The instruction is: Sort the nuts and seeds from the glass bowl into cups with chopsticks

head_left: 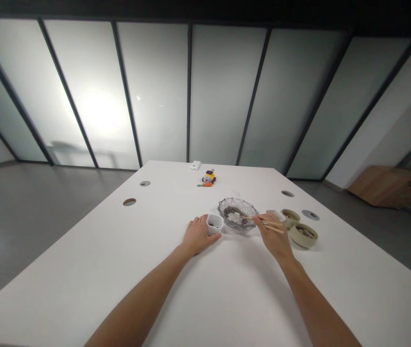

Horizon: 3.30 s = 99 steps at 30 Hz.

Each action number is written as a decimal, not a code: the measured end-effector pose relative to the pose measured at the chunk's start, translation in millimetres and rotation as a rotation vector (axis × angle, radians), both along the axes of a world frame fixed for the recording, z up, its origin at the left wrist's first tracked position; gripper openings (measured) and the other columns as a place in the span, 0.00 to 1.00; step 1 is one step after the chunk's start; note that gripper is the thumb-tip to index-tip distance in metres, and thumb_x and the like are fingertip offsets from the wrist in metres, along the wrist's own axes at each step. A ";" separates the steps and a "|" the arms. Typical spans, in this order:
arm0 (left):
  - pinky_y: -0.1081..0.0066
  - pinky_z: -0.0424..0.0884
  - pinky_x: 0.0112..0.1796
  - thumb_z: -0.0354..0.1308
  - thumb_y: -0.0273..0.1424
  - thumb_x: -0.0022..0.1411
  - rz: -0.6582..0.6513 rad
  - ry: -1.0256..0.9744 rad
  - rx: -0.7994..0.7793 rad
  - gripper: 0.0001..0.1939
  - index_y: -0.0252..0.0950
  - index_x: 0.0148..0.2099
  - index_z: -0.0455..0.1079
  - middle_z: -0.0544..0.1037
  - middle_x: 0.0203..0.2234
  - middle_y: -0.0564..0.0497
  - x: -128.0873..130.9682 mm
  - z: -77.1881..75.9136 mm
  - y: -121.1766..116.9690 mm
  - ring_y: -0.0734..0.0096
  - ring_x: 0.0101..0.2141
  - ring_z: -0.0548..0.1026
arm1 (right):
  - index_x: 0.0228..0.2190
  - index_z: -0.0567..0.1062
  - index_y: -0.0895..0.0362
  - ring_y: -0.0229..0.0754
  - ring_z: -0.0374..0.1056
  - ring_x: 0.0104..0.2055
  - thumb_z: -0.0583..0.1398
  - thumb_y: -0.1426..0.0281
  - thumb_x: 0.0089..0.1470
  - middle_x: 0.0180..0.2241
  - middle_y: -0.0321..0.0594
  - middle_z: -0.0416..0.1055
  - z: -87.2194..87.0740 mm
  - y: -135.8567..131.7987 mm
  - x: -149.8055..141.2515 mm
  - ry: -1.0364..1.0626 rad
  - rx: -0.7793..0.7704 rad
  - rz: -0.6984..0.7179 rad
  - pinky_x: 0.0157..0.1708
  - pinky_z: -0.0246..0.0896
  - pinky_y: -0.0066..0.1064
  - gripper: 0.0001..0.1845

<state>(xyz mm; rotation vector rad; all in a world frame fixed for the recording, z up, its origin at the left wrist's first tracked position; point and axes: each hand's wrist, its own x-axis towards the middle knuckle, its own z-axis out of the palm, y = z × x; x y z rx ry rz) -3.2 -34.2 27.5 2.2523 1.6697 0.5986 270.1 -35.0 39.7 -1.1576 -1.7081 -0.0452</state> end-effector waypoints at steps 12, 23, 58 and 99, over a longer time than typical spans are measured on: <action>0.58 0.66 0.55 0.61 0.49 0.63 0.003 -0.008 -0.005 0.28 0.40 0.58 0.66 0.78 0.54 0.43 0.1 0.6 -0.4 0.49 0.55 0.73 | 0.30 0.79 0.52 0.49 0.74 0.34 0.57 0.48 0.66 0.30 0.42 0.78 14.7 -9.6 -6.0 0.155 0.025 -0.054 0.39 0.71 0.43 0.25; 0.57 0.65 0.56 0.61 0.50 0.64 0.006 0.004 -0.016 0.28 0.41 0.59 0.66 0.77 0.55 0.43 -0.7 2.5 -2.1 0.49 0.56 0.73 | 0.31 0.80 0.52 0.49 0.73 0.34 0.57 0.49 0.66 0.29 0.42 0.78 18.8 -18.9 -26.0 0.192 -0.016 -0.002 0.37 0.70 0.40 0.23; 0.59 0.66 0.53 0.61 0.48 0.64 -0.009 -0.001 0.031 0.25 0.40 0.56 0.66 0.78 0.52 0.44 -0.5 -1.1 -0.9 0.50 0.54 0.74 | 0.34 0.80 0.53 0.47 0.73 0.39 0.58 0.52 0.68 0.36 0.43 0.78 -19.6 14.4 -14.7 0.055 -0.055 0.134 0.40 0.70 0.39 0.21; 0.59 0.66 0.55 0.61 0.49 0.63 0.001 0.010 -0.010 0.27 0.41 0.58 0.66 0.78 0.54 0.44 -1.5 2.8 -2.1 0.50 0.55 0.74 | 0.31 0.79 0.51 0.49 0.73 0.36 0.56 0.48 0.67 0.31 0.43 0.78 13.3 -5.2 -0.5 0.049 0.051 -0.070 0.39 0.68 0.42 0.24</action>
